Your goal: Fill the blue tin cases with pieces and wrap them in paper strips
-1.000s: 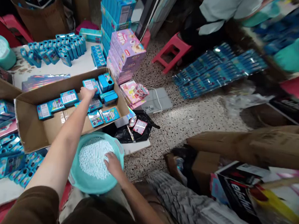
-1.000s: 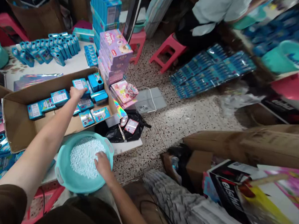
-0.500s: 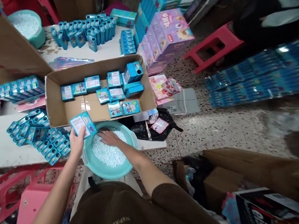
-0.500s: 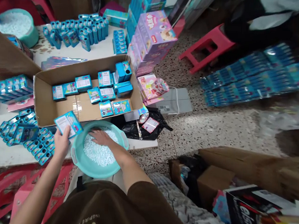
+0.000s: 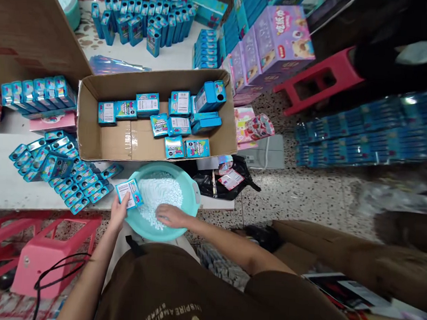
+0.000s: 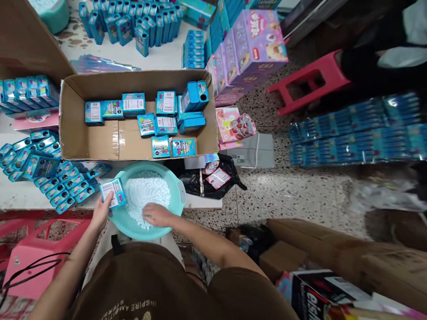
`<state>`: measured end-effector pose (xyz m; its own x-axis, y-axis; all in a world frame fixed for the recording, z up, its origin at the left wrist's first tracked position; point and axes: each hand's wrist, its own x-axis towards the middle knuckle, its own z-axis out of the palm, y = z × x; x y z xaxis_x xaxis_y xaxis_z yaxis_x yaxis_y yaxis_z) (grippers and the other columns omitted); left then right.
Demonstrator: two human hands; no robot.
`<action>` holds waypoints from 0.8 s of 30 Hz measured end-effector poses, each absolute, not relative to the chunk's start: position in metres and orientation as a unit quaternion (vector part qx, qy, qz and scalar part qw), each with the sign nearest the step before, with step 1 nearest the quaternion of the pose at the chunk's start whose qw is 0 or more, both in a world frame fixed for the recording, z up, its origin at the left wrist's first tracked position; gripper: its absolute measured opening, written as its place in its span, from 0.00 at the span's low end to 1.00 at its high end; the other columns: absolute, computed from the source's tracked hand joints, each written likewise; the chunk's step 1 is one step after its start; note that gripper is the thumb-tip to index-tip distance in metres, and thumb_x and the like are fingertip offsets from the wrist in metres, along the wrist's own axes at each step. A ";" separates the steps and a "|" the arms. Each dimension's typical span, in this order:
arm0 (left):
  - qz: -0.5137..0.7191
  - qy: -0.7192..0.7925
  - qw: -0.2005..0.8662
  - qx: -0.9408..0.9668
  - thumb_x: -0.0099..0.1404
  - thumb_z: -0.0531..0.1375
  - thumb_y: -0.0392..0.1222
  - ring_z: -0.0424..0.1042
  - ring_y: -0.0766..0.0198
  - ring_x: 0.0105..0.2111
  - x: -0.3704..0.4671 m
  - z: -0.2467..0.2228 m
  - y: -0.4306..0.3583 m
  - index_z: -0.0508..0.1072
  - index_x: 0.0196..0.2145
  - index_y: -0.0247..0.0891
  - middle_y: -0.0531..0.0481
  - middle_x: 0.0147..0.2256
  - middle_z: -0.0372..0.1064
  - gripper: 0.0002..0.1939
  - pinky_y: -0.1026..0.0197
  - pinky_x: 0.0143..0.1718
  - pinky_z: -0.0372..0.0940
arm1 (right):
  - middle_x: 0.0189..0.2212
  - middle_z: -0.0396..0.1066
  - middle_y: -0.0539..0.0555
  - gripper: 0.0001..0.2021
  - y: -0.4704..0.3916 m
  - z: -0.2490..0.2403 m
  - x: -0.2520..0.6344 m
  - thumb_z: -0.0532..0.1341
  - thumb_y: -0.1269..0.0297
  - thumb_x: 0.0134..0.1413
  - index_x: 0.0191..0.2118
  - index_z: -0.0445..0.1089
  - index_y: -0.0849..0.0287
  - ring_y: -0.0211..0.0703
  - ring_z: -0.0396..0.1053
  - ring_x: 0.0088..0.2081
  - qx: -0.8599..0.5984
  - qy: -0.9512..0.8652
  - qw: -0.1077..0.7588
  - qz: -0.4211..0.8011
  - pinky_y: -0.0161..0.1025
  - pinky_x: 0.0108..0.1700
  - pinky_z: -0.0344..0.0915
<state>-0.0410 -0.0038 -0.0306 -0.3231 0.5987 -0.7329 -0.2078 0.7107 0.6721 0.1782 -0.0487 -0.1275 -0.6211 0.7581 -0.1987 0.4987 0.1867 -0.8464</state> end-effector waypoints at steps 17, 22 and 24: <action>0.427 0.690 0.539 0.227 0.53 0.64 0.51 0.71 0.57 0.43 -0.007 0.003 -0.019 0.71 0.42 0.35 0.43 0.43 0.72 0.22 0.57 0.46 0.65 | 0.42 0.69 0.59 0.20 -0.087 -0.139 0.147 0.49 0.51 0.55 0.43 0.68 0.59 0.51 0.64 0.49 -0.722 -0.430 0.212 0.499 0.45 0.53 0.57; 0.434 0.686 0.524 0.256 0.54 0.63 0.49 0.72 0.58 0.42 -0.007 0.004 -0.021 0.72 0.41 0.36 0.44 0.41 0.73 0.20 0.59 0.45 0.65 | 0.44 0.73 0.55 0.22 -0.083 -0.128 0.114 0.53 0.46 0.51 0.38 0.72 0.58 0.51 0.65 0.50 -0.630 -0.293 0.299 0.654 0.45 0.55 0.56; 0.435 0.687 0.522 0.257 0.54 0.64 0.49 0.72 0.58 0.42 -0.009 0.003 -0.019 0.72 0.41 0.36 0.44 0.40 0.73 0.19 0.58 0.45 0.65 | 0.42 0.74 0.55 0.21 -0.076 -0.121 0.103 0.54 0.47 0.50 0.39 0.73 0.59 0.51 0.67 0.50 -0.580 -0.232 0.330 0.708 0.45 0.55 0.57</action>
